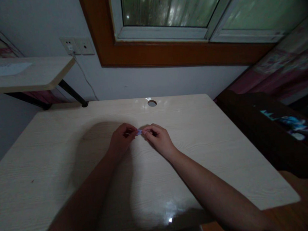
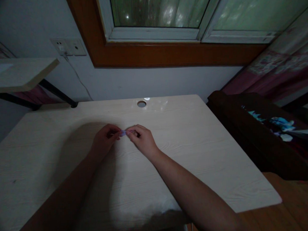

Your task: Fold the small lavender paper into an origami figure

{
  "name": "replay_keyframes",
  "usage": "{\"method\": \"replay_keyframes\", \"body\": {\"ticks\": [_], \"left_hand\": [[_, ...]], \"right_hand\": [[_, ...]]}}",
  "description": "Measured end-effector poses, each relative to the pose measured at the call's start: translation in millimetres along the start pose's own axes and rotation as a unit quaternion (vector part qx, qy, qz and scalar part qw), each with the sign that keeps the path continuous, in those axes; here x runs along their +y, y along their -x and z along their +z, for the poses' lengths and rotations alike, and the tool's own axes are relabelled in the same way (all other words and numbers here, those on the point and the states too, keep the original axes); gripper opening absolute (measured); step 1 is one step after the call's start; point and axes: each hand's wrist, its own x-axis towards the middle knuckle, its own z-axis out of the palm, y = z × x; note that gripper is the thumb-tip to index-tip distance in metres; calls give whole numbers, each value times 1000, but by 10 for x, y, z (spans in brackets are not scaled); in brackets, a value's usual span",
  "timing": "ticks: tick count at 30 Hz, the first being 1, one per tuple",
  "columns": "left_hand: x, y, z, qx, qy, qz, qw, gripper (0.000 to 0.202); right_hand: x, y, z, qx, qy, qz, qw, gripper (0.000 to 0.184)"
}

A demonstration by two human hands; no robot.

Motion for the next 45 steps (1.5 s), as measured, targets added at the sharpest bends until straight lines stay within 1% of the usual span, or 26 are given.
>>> {"method": "replay_keyframes", "body": {"ticks": [5, 9, 16, 20, 23, 31, 39, 45], "left_hand": [[-20, -1, -1, -10, -7, -5, 1000, 26], [-25, -1, -5, -7, -12, -18, 1000, 27], [10, 2, -17, 1, -25, -4, 1000, 26], [47, 3, -23, -24, -46, 1, 999, 22], [68, 8, -29, -28, -66, -1, 997, 21], [69, 10, -40, -29, -32, -10, 999, 19], [68, 23, -25, -30, -32, -5, 999, 18], [61, 24, -22, -35, -49, 3, 998, 18]], "right_hand": [[-23, -4, -7, -7, 14, -6, 1000, 17], [-46, -8, -11, -11, 16, -10, 1000, 17], [-78, -1, -22, -20, 17, -12, 1000, 18], [-84, 1, -23, -21, 21, -16, 999, 18], [-91, -1, -24, -24, 19, -25, 999, 17], [-109, 5, -23, -26, 24, -29, 999, 17], [-116, 5, -15, -20, 23, -30, 999, 16], [-112, 8, -19, -20, 23, -15, 999, 17]]}}
